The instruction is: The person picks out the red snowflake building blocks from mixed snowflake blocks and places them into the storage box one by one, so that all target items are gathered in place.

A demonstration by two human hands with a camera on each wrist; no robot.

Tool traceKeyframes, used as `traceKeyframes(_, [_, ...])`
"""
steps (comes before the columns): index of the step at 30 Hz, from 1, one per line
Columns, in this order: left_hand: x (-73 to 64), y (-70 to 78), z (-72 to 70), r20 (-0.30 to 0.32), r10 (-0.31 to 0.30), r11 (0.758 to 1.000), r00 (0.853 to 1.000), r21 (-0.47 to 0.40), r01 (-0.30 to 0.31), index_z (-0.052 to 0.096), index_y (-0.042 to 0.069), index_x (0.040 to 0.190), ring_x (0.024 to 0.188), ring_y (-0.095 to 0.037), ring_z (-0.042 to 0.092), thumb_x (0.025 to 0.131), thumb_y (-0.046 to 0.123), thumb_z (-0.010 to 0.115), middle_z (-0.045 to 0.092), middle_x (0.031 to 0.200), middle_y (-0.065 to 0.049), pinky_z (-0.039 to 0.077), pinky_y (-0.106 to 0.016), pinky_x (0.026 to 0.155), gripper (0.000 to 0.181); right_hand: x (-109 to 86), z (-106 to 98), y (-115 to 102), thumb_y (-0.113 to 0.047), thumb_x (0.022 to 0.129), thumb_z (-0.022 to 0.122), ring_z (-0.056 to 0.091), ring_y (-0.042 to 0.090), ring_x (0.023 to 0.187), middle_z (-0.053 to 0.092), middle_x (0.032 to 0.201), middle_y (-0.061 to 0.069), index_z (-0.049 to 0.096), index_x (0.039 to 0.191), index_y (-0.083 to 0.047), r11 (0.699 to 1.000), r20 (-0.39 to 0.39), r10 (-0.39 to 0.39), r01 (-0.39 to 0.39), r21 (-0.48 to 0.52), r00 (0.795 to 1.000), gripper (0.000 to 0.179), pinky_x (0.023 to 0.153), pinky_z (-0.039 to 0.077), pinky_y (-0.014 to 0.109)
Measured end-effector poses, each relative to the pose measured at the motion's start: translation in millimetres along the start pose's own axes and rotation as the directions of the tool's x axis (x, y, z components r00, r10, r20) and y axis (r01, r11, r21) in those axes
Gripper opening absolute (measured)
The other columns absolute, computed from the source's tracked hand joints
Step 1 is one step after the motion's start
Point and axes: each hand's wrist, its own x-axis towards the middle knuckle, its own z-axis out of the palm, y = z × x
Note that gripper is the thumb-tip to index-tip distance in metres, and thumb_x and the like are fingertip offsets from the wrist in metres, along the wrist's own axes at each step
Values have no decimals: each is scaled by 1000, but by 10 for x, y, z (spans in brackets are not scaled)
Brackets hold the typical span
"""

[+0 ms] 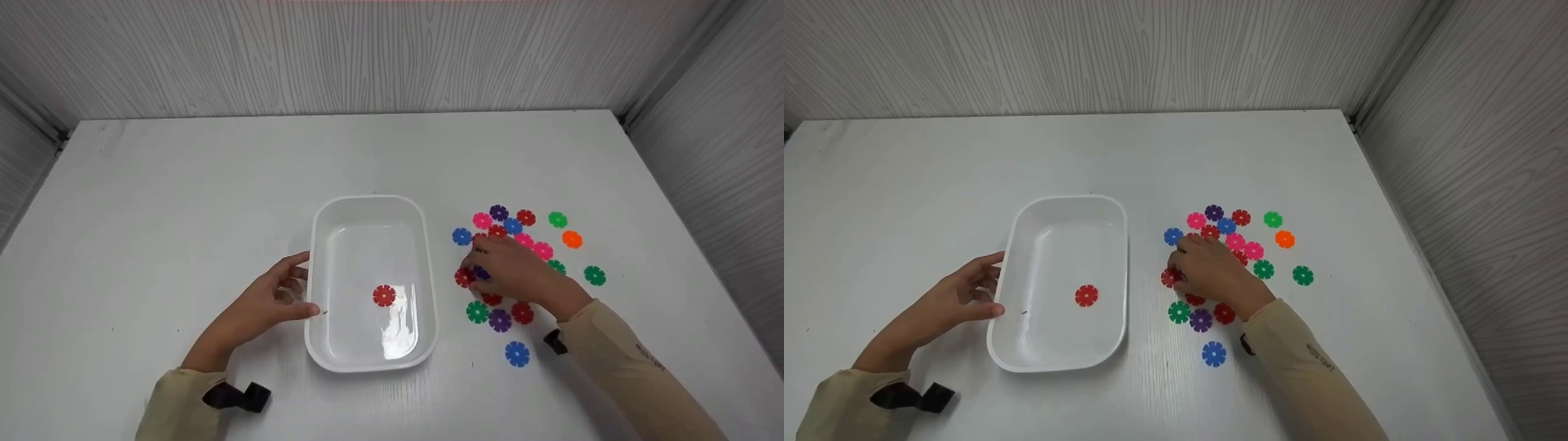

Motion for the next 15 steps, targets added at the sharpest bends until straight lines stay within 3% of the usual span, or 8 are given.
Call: traceKeyframes(15, [-3, -11, 0, -1, -3, 1000, 1000, -10, 3, 36, 14, 147, 102, -21, 46, 80, 23, 77, 52, 124, -9, 42, -22, 83, 79, 52, 9, -31, -26, 71, 83, 51, 23, 114, 58, 114, 8, 64, 117, -10, 999, 41, 39, -37, -38, 998, 52, 102, 45, 48])
